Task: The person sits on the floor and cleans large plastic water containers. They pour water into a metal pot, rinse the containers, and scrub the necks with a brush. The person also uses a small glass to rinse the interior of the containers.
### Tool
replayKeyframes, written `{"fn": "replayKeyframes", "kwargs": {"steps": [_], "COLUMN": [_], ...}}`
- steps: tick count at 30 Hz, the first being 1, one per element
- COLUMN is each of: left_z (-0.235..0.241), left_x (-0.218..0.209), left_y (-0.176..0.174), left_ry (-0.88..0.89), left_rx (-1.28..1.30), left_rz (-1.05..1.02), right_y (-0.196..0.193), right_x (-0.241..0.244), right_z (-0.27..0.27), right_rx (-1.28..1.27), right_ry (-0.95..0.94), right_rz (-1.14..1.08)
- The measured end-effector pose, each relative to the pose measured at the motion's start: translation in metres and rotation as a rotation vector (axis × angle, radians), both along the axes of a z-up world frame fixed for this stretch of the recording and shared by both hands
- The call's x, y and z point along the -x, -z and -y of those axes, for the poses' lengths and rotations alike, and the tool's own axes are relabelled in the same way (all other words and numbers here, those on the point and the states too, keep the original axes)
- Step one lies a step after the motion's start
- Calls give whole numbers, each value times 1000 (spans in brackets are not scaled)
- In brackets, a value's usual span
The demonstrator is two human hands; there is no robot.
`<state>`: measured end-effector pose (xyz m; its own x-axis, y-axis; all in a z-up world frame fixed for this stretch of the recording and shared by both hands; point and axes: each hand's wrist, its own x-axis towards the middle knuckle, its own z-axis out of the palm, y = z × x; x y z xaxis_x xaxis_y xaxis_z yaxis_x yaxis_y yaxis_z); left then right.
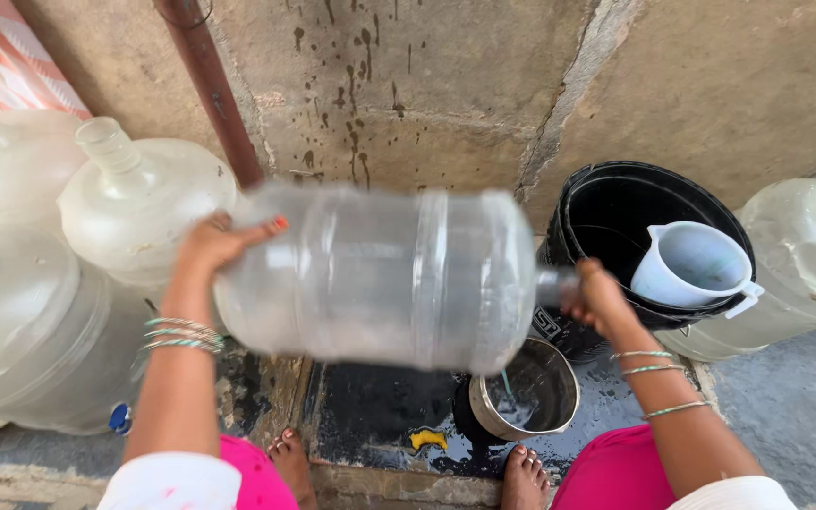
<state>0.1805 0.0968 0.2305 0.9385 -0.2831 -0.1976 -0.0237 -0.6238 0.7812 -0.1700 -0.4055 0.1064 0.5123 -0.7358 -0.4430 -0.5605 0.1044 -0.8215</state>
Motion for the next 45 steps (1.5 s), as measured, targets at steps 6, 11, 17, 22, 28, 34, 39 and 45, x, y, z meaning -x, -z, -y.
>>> {"fn": "replayKeyframes", "kwargs": {"steps": [6, 11, 17, 22, 28, 34, 39, 45], "left_z": [-59, -63, -48, -6, -10, -74, -56, -29], "left_x": [51, 80, 56, 28, 5, 40, 69, 41], "left_y": [-119, -144, -124, -43, -31, -112, -127, -88], "left_ry": [344, 453, 354, -1, -112, 399, 492, 231], "left_rx": [713, 671, 406, 162, 4, 728, 733, 452], "left_rz": [877, 1104, 1074, 126, 110, 817, 1008, 663], "right_y": [-91, -106, -10, 70, 34, -97, -115, -22], "right_x": [1, -30, -26, -2, -17, -27, -42, -18], "right_z": [-9, -32, -17, -13, -29, -49, -71, -49], "right_rx": [18, -145, -449, -673, -353, -338, -302, -544], "right_ry": [-38, -135, -82, -109, -27, -195, -149, 10], "right_rz": [1061, 1003, 637, 156, 77, 1065, 991, 508]}}
